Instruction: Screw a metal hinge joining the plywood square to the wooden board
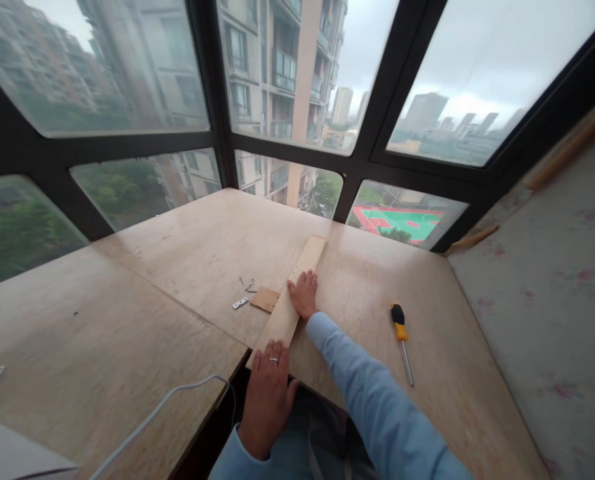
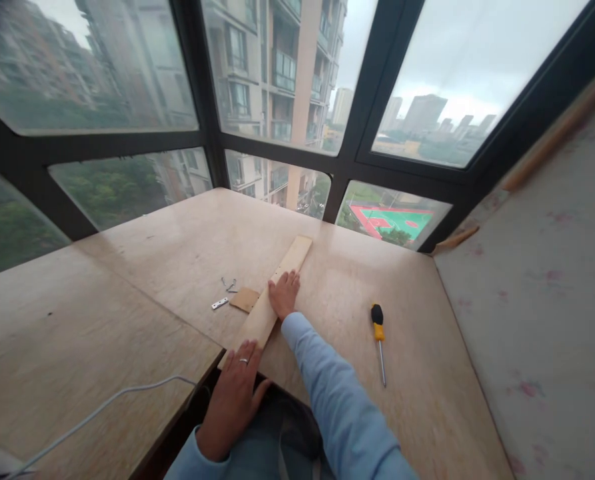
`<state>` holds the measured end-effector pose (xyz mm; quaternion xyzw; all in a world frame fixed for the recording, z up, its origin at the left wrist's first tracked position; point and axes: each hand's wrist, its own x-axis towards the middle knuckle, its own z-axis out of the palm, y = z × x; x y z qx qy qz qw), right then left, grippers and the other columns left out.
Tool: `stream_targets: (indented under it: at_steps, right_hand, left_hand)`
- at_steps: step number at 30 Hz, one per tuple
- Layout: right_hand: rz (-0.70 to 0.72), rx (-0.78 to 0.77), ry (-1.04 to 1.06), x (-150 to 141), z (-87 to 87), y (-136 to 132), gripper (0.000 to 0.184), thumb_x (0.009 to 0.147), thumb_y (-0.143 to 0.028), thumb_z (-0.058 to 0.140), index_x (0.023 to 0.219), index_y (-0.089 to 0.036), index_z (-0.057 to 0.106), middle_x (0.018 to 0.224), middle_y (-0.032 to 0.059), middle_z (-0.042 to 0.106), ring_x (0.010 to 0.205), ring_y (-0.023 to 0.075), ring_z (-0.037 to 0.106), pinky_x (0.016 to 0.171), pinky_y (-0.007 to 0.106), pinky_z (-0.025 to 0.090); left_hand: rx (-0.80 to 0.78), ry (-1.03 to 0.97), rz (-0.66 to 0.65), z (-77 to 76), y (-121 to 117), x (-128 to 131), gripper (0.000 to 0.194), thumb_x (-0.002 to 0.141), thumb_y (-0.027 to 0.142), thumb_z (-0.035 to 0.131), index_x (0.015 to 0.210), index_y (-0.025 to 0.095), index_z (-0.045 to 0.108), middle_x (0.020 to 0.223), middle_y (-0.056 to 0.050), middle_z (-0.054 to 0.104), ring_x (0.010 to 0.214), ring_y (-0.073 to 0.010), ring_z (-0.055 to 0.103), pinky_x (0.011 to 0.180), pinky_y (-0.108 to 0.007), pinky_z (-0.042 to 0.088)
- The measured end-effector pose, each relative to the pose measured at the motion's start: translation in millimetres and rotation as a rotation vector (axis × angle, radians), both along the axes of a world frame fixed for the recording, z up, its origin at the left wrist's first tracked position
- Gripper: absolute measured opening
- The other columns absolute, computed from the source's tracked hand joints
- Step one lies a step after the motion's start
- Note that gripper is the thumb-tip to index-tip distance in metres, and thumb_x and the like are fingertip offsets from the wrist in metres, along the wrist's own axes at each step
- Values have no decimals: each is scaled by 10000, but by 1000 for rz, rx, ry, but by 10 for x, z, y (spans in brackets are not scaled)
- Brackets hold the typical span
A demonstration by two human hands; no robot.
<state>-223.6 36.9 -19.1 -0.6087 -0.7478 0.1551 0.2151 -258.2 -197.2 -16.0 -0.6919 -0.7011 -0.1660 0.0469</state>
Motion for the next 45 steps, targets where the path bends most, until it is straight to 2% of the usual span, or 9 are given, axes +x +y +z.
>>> stream_targets:
  at_steps: [9, 11, 14, 18, 26, 29, 36, 40, 45]
  right_hand:
    - [71, -107, 100, -622, 29, 267, 696, 913, -422, 489, 1394, 58, 340, 1535, 350, 155, 1445, 419, 121, 1115, 571, 149]
    - [160, -115, 118, -635, 55, 376, 659, 897, -458, 518, 1336, 24, 424, 1505, 336, 260, 1422, 395, 211, 1107, 542, 199]
    - [328, -126, 157, -503, 116, 547, 447, 915, -455, 482, 1156, -92, 582, 1306, 199, 572, 1265, 283, 470, 1047, 417, 346]
    - [458, -124, 222, -72, 153, 636, 350, 934, -392, 412, 1074, -153, 626, 1092, 92, 692, 1017, 207, 627, 909, 335, 466]
    - [412, -32, 287, 1396, 57, 373, 435, 841, -425, 510, 1163, -154, 618, 1260, 160, 629, 1196, 281, 570, 1030, 484, 415]
    - [308, 140, 187, 2055, -11, 267, 383, 842, -392, 491, 1138, -189, 624, 1210, 140, 649, 1163, 278, 582, 1027, 496, 417]
    - [-103, 348, -198, 3201, -29, -117, 412, 791, -337, 538, 1113, -91, 612, 1022, 223, 620, 1002, 351, 559, 901, 510, 445]
    - [-232, 269, -211, 3430, -13, -368, 498, 757, -372, 604, 1169, -93, 584, 1014, 218, 611, 1017, 355, 546, 885, 488, 445]
    - [-330, 121, 10, 3545, 19, -543, 596, 741, -305, 580, 1298, -108, 500, 1142, 196, 622, 1044, 311, 589, 878, 424, 472]
  left_hand:
    - [-47, 17, 253, 157, 233, -335, 458, 922, 345, 465, 1309, 123, 569, 1410, -189, 504, 1326, -357, 440, 1053, -607, 342]
    - [-43, 7, 293, 159, 294, -391, 487, 934, 397, 444, 1303, 108, 573, 1406, -208, 501, 1323, -376, 438, 1041, -639, 334]
    - [-25, -7, 367, 153, 379, -443, 517, 944, 439, 416, 1293, 93, 580, 1397, -230, 501, 1314, -391, 443, 1043, -669, 303]
    - [-36, -15, 424, 149, 443, -499, 513, 948, 440, 417, 1295, 96, 572, 1393, -229, 506, 1323, -379, 435, 1067, -677, 253]
    - [-48, -36, 495, 263, 508, -585, 490, 926, 435, 464, 1237, 73, 579, 1335, -239, 556, 1333, -400, 410, 1041, -655, 310]
    - [57, -70, 429, 291, 601, -493, 448, 916, 393, 482, 1232, 87, 565, 1298, -222, 584, 1318, -390, 432, 1035, -606, 356]
    - [201, -292, 105, 158, 884, 37, 340, 901, 281, 492, 1177, 95, 563, 1191, -196, 630, 1171, -294, 568, 1000, -467, 466]
    - [173, -419, -79, 86, 948, 510, 318, 903, 264, 487, 1175, 121, 569, 1179, -165, 637, 1154, -274, 579, 990, -468, 482]
    - [108, -569, -283, 85, 911, 1053, 291, 900, 246, 486, 1144, 133, 596, 1187, -146, 644, 1157, -260, 581, 1009, -477, 472]
